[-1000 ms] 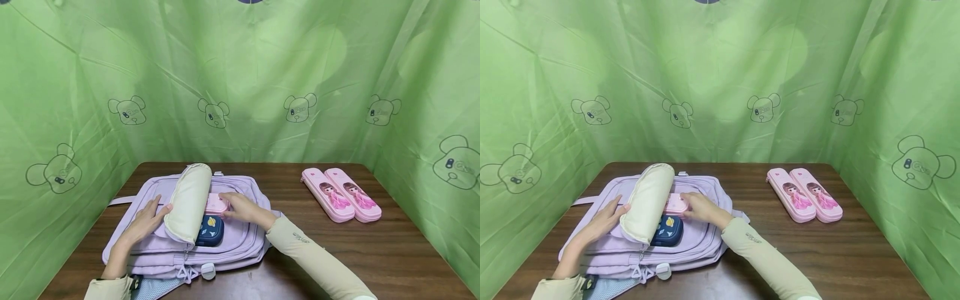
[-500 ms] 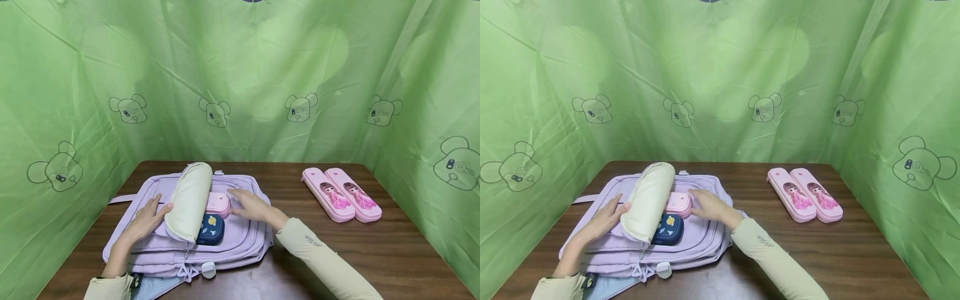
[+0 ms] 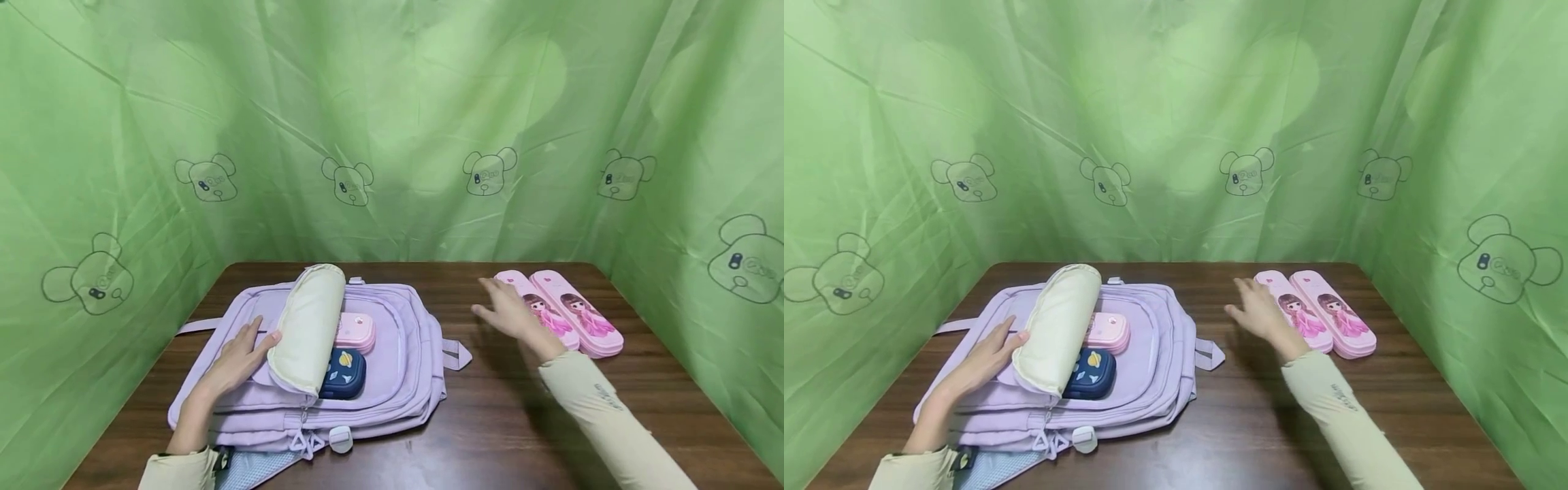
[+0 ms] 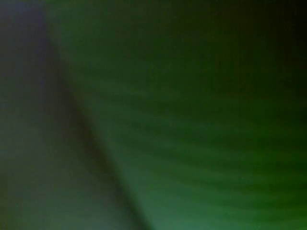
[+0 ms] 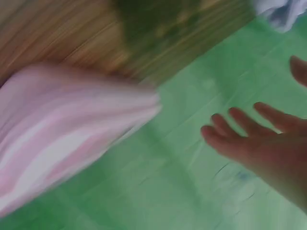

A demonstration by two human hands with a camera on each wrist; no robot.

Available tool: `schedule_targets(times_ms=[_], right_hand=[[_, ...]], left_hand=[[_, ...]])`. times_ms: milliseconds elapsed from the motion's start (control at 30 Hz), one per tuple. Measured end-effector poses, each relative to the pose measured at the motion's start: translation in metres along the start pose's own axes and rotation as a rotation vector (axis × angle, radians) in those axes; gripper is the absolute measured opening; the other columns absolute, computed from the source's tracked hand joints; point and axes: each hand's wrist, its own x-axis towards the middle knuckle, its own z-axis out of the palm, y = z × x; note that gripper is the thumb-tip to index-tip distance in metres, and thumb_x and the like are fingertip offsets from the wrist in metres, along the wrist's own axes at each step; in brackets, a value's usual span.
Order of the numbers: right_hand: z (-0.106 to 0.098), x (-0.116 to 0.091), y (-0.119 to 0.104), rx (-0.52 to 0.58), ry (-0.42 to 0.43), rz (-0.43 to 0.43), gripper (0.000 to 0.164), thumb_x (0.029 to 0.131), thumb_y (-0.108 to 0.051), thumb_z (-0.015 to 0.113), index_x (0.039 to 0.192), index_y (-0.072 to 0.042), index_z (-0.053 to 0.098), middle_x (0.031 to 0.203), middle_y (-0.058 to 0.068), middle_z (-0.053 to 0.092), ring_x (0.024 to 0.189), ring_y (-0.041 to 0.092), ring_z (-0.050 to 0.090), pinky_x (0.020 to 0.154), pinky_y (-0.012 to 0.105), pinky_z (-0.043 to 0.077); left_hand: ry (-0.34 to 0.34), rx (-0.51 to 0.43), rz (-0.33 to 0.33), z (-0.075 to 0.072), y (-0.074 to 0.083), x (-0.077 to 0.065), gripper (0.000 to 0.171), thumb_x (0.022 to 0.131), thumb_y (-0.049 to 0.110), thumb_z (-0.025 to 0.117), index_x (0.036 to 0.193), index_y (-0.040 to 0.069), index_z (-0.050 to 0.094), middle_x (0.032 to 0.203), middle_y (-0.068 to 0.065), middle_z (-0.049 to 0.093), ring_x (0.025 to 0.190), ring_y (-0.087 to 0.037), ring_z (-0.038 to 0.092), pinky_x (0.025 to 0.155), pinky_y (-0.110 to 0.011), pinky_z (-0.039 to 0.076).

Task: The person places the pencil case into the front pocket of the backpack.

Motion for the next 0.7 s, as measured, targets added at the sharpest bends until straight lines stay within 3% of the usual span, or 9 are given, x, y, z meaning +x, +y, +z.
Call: schedule_targets(times_ms=[100, 200, 367, 567, 700], right_hand=[[-0.011, -0.013, 0.027, -0.101, -0.023, 0.128, 0.066, 0.084, -0.024, 0.065, 0.130, 0.015, 0.038, 0.127, 0.040, 0.038, 0.112, 0.059, 0.037, 0.092, 0.065, 0.032], [-0.014, -0.026, 0.047, -0.170, -0.042, 0.196, 0.060, 0.082, -0.021, 0.064, 0.123, 0.016, 0.042, 0.118, 0.040, 0.043, 0.104, 0.060, 0.041, 0.087, 0.067, 0.034], [-0.006, -0.038, 0.064, -0.183, -0.034, 0.159, 0.052, 0.079, -0.017, 0.067, 0.114, 0.015, 0.048, 0.111, 0.036, 0.048, 0.098, 0.057, 0.047, 0.086, 0.063, 0.037], [-0.002, -0.037, 0.062, -0.129, 0.018, 0.048, 0.057, 0.076, -0.016, 0.071, 0.118, 0.016, 0.051, 0.116, 0.036, 0.051, 0.108, 0.051, 0.047, 0.093, 0.058, 0.034], [-0.004, -0.042, 0.053, -0.077, -0.040, 0.129, 0.077, 0.074, -0.030, 0.075, 0.127, 0.016, 0.042, 0.124, 0.041, 0.041, 0.113, 0.056, 0.040, 0.094, 0.063, 0.032]], left_hand=[[-0.002, -0.004, -0.007, -0.001, -0.002, -0.001, 0.082, 0.096, 0.053, 0.033, 0.145, -0.009, 0.011, 0.142, -0.041, 0.010, 0.127, -0.059, 0.007, 0.098, -0.070, 0.008], [0.005, -0.007, -0.005, -0.002, -0.003, -0.001, 0.082, 0.096, 0.053, 0.033, 0.145, -0.009, 0.011, 0.142, -0.041, 0.010, 0.128, -0.059, 0.006, 0.098, -0.070, 0.007], [0.009, -0.011, 0.007, -0.003, -0.003, 0.001, 0.082, 0.096, 0.053, 0.033, 0.144, -0.010, 0.012, 0.142, -0.041, 0.011, 0.129, -0.058, 0.006, 0.099, -0.069, 0.006], [0.013, -0.010, 0.012, -0.001, -0.001, 0.002, 0.081, 0.097, 0.052, 0.033, 0.144, -0.010, 0.012, 0.142, -0.040, 0.011, 0.130, -0.056, 0.007, 0.099, -0.069, 0.007], [0.009, -0.009, 0.011, 0.001, 0.000, 0.001, 0.081, 0.097, 0.052, 0.033, 0.144, -0.010, 0.013, 0.142, -0.041, 0.012, 0.129, -0.057, 0.008, 0.099, -0.069, 0.007]])
